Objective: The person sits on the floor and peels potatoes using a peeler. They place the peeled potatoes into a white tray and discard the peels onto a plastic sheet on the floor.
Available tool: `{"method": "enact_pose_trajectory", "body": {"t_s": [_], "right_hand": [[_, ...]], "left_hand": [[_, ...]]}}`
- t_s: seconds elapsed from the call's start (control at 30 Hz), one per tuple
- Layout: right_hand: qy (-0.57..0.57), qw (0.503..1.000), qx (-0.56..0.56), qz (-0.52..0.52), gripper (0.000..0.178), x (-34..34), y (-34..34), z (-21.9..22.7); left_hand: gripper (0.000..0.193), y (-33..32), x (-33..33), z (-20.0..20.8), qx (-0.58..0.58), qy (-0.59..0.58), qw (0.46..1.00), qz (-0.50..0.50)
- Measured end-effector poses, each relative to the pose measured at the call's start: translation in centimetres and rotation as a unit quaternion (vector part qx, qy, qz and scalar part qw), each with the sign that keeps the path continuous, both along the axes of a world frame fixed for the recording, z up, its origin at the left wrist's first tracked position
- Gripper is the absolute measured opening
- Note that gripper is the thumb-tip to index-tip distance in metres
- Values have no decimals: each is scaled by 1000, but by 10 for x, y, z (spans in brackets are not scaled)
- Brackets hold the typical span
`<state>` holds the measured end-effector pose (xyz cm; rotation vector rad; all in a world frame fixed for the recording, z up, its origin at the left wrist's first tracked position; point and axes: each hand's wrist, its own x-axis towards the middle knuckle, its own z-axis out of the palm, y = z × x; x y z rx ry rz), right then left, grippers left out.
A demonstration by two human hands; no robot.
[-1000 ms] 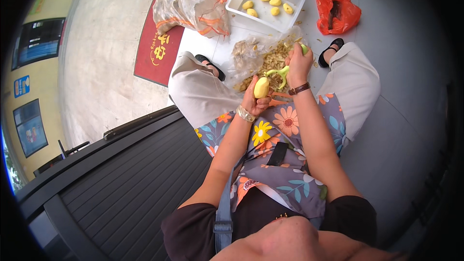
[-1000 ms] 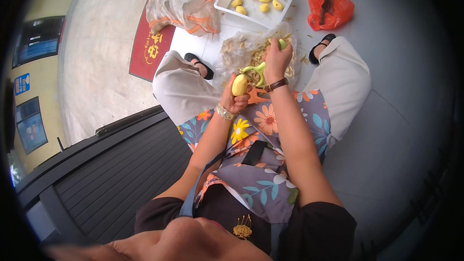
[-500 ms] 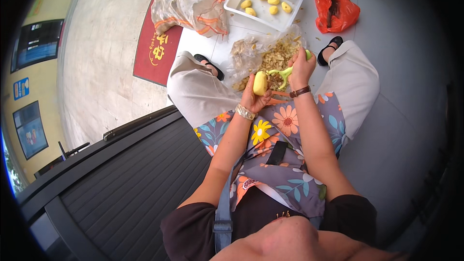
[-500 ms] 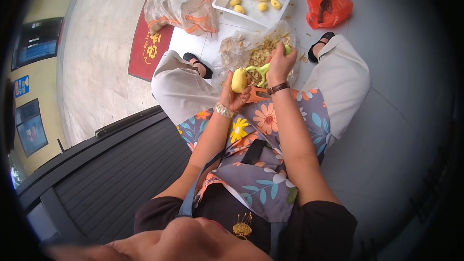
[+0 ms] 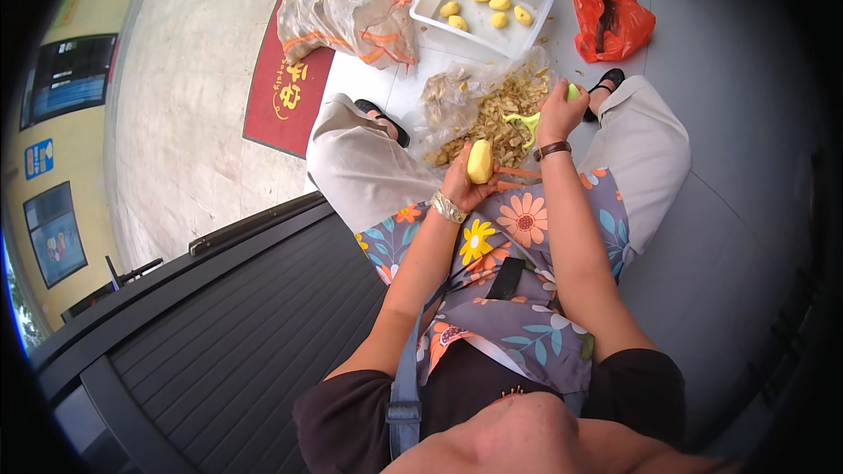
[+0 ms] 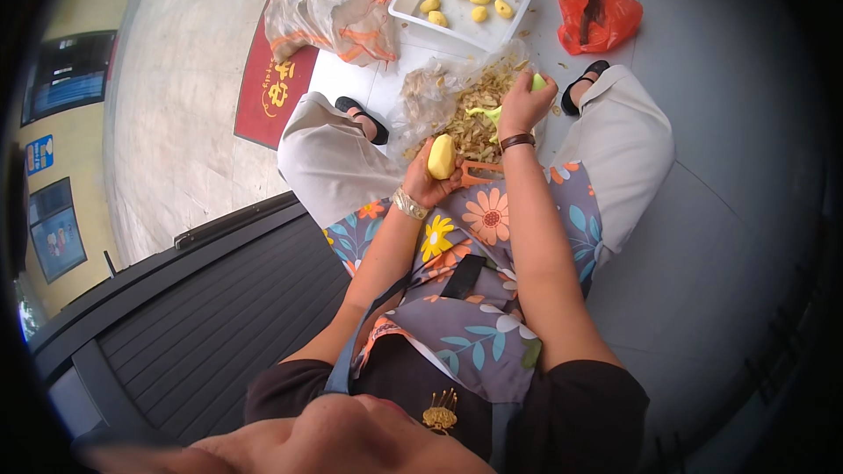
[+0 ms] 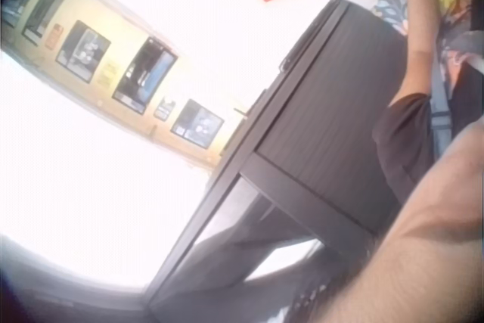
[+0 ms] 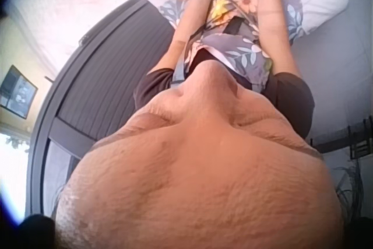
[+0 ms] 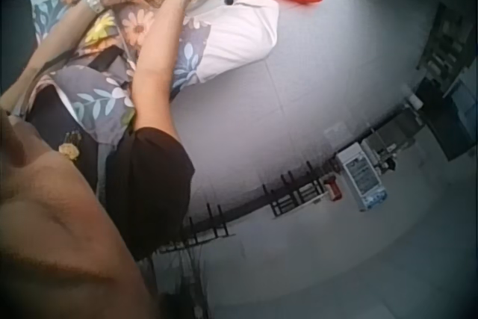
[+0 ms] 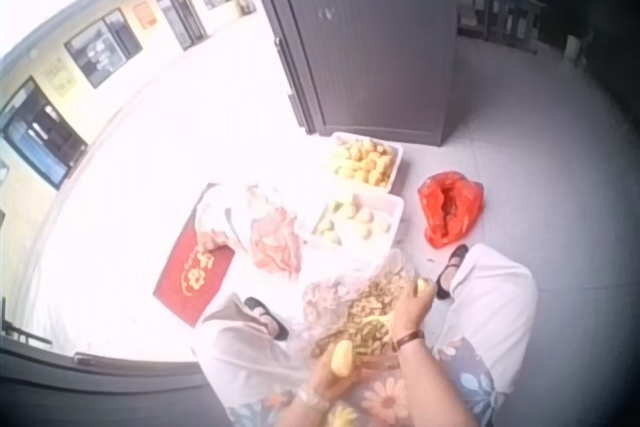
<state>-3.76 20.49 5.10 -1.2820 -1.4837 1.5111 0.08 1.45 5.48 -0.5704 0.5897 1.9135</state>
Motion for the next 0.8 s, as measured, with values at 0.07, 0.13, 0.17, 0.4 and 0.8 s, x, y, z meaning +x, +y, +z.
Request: {"method": "enact_pose_trajectory", "body": {"t_s": [0.07,0.13,0.17,0.4,0.8], "right_hand": [[2,994,-102,35,34,11,-1,13],[14,990,-139,10,35,25,-1,-1],[24,987,-161,-3,35,32,-4,-15],[-56,967,-242,-47,37,62,-6,-118],[-117,928,-349,56,33,49,-37,-56]], "left_hand": [[39,-11,3,-22,-38,-2,999,33],[36,1,0,-27,-169,-22,985,30],[35,5,-2,-28,-237,-28,971,30],[29,46,-51,-27,-187,92,978,22],[25,16,-21,-83,-326,-62,937,112]]}}
